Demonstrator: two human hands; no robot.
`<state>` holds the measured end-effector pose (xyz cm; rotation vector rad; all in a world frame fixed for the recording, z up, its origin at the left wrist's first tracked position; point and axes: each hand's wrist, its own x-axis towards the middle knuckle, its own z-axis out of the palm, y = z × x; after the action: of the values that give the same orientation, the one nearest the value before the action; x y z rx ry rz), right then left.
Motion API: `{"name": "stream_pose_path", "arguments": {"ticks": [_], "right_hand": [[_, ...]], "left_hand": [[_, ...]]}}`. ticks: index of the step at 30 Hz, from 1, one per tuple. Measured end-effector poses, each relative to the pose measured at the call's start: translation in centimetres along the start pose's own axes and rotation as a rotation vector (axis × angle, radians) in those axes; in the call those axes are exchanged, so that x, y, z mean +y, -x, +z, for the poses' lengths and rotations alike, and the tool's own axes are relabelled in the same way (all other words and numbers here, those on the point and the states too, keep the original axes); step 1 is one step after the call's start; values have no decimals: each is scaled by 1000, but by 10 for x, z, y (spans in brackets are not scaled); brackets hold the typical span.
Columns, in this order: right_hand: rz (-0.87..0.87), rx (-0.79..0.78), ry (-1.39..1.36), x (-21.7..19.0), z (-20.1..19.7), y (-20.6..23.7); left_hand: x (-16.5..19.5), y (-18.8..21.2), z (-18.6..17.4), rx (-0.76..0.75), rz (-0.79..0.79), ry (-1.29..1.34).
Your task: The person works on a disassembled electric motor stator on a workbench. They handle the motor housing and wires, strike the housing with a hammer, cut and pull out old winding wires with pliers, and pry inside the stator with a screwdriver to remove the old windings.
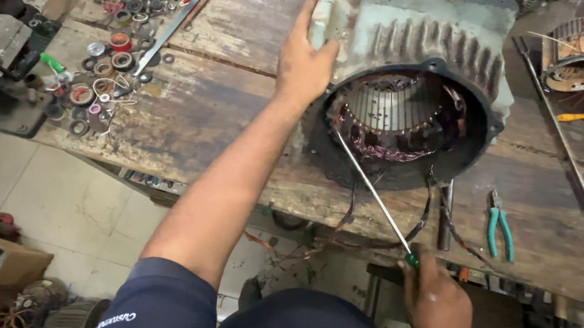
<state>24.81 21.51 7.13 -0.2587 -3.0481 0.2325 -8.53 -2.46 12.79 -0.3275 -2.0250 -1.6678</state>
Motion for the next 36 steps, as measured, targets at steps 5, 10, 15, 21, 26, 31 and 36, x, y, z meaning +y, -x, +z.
{"name": "stream_pose_path", "arguments": {"ticks": [5,10,15,21,26,31,36], "right_hand": [[-16,64,-202,-11,11,10],[155,-89,-620,-18,47,19],[333,-223,-1281,-29,103,24],[369,-453,-1322,-64,128,35],[543,-622,-1595,-103,97,40],[511,-559,-1577,-141,75,54],[612,-496,-1677,-154,103,57]], "left_hand": [[-3,0,1,20,26,-18],[-6,-1,3,26,40,11],[-5,-1,3,39,84,6],[4,1,-1,5,71,35],[1,1,-2,-21,11,-22],[-5,4,-2,-38,87,34],[-1,1,-5,-53,95,44]]}}
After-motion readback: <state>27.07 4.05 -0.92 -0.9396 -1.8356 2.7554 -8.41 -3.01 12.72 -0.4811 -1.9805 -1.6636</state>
